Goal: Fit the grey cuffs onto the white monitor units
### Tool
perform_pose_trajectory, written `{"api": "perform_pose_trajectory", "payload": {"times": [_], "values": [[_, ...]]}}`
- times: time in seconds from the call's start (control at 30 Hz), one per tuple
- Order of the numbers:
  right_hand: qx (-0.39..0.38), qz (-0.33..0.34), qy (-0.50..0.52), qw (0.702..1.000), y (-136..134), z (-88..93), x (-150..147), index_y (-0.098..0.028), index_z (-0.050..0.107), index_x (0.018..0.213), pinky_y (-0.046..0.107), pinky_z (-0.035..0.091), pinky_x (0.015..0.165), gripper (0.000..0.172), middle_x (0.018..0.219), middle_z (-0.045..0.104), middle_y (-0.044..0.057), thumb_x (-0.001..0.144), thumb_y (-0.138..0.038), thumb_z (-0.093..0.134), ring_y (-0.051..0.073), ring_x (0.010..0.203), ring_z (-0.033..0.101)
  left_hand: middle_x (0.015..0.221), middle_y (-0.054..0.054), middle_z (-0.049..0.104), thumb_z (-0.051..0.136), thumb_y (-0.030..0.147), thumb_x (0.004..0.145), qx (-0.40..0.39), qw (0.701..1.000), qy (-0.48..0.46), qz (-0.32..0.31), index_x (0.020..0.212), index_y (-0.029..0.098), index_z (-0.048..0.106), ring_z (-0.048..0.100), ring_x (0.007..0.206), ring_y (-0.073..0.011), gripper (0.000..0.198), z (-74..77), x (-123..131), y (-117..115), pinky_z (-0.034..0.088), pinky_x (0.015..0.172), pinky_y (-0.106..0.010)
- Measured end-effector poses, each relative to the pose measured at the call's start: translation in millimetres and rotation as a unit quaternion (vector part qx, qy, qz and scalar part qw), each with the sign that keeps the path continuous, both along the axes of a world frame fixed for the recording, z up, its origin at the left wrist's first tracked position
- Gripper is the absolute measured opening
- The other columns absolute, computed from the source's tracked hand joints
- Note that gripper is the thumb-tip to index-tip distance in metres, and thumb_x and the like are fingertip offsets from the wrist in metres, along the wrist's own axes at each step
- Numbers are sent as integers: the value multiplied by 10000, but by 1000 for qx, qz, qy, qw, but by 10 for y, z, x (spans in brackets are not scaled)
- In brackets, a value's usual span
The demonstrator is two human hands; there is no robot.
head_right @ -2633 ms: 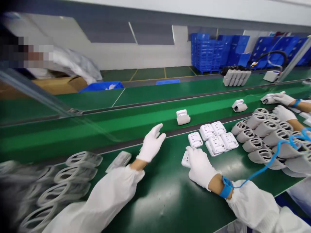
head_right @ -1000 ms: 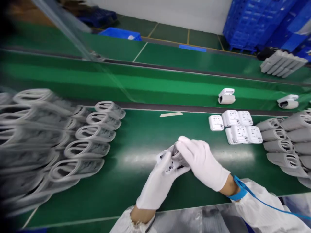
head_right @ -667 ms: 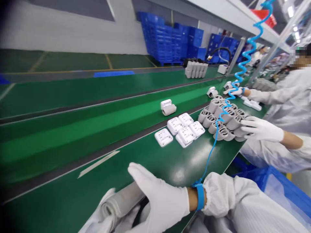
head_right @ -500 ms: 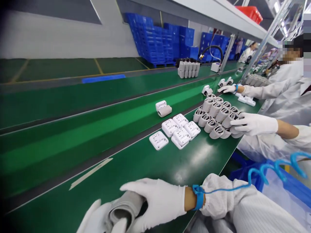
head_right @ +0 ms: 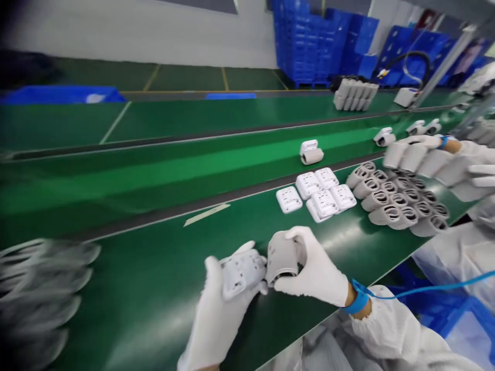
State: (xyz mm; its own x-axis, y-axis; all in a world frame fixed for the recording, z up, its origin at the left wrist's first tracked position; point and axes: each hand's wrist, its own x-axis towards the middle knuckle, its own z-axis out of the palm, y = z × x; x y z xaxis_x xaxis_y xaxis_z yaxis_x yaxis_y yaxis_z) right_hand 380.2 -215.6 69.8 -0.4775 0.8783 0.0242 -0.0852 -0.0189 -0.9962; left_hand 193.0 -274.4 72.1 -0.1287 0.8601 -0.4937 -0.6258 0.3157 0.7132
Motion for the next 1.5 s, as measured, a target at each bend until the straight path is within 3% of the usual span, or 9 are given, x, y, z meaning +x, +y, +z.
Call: {"api": "perform_pose_trajectory", "payload": {"times": [0.1, 0.2, 0.33, 0.47, 0.57, 0.73, 0.9, 1.13, 1.5], "values": [[59, 27, 9, 998, 36, -72, 22, -304, 423, 1430, 414, 554, 1087, 901, 1441, 602, 107, 695, -201, 933, 279, 1323, 633, 1016, -184, 759, 485, 825, 922, 19, 994, -81, -67, 1478, 83, 514, 741, 826, -284, 928, 44, 49, -51, 612, 627, -357], [127, 61, -56, 988, 70, -103, 26, -318, 329, 1609, 415, 568, 1092, 1063, 1437, 634, 96, 738, -275, 935, 276, 1271, 678, 826, -148, 751, 451, 921, 853, 59, 988, -79, -120, 1427, 50, 546, 709, 666, -253, 1048, 75, 100, -84, 560, 520, -314], [260, 35, -145, 954, 61, -78, 27, -336, 385, 1608, 353, 607, 1014, 994, 1353, 686, 51, 767, -272, 910, 237, 1127, 736, 629, -71, 691, 345, 959, 846, 55, 992, 28, -108, 1404, 33, 540, 641, 535, -206, 1099, 139, 101, -102, 548, 528, -305], [322, 28, -206, 924, 38, -45, 48, -340, 416, 1594, 312, 599, 1021, 955, 1367, 685, 50, 772, -315, 903, 228, 1171, 721, 545, -23, 643, 357, 998, 790, 35, 991, 81, -104, 1430, 17, 506, 617, 543, -194, 1181, 215, 68, -135, 583, 662, -329], [347, 30, -228, 909, 13, -57, 61, -341, 411, 1602, 312, 601, 1035, 943, 1410, 672, 62, 784, -310, 880, 233, 1214, 715, 565, -7, 634, 365, 995, 788, 24, 988, 101, -111, 1446, 66, 521, 634, 604, -196, 1149, 246, 43, -172, 582, 728, -334], [364, 31, -242, 899, -41, -119, 35, -332, 425, 1599, 325, 628, 996, 887, 1409, 682, 69, 805, -265, 816, 245, 1201, 731, 679, -12, 646, 370, 993, 792, 15, 988, 123, -91, 1442, 123, 526, 624, 632, -185, 1097, 205, 11, -207, 544, 666, -311], [350, 20, -251, 902, -24, -113, -1, -334, 421, 1599, 321, 615, 1030, 891, 1405, 689, 61, 805, -275, 820, 236, 1218, 725, 710, -4, 624, 400, 1011, 759, 16, 988, 111, -104, 1420, 101, 525, 615, 591, -169, 1131, 140, 3, -187, 566, 664, -328], [383, 38, -273, 882, -13, -69, -17, -337, 412, 1605, 351, 626, 1016, 875, 1441, 666, 77, 820, -269, 793, 257, 1238, 717, 809, -56, 689, 382, 986, 800, 24, 989, 110, -99, 1392, 87, 531, 619, 574, -159, 1086, 101, -13, -206, 554, 623, -320], [402, 37, -279, 871, -1, -37, -76, -316, 428, 1591, 353, 637, 997, 840, 1434, 669, 89, 825, -235, 764, 271, 1225, 723, 709, -7, 601, 393, 959, 828, 44, 987, 122, -95, 1435, 87, 501, 628, 611, -181, 1068, 139, -73, -219, 558, 666, -325]]}}
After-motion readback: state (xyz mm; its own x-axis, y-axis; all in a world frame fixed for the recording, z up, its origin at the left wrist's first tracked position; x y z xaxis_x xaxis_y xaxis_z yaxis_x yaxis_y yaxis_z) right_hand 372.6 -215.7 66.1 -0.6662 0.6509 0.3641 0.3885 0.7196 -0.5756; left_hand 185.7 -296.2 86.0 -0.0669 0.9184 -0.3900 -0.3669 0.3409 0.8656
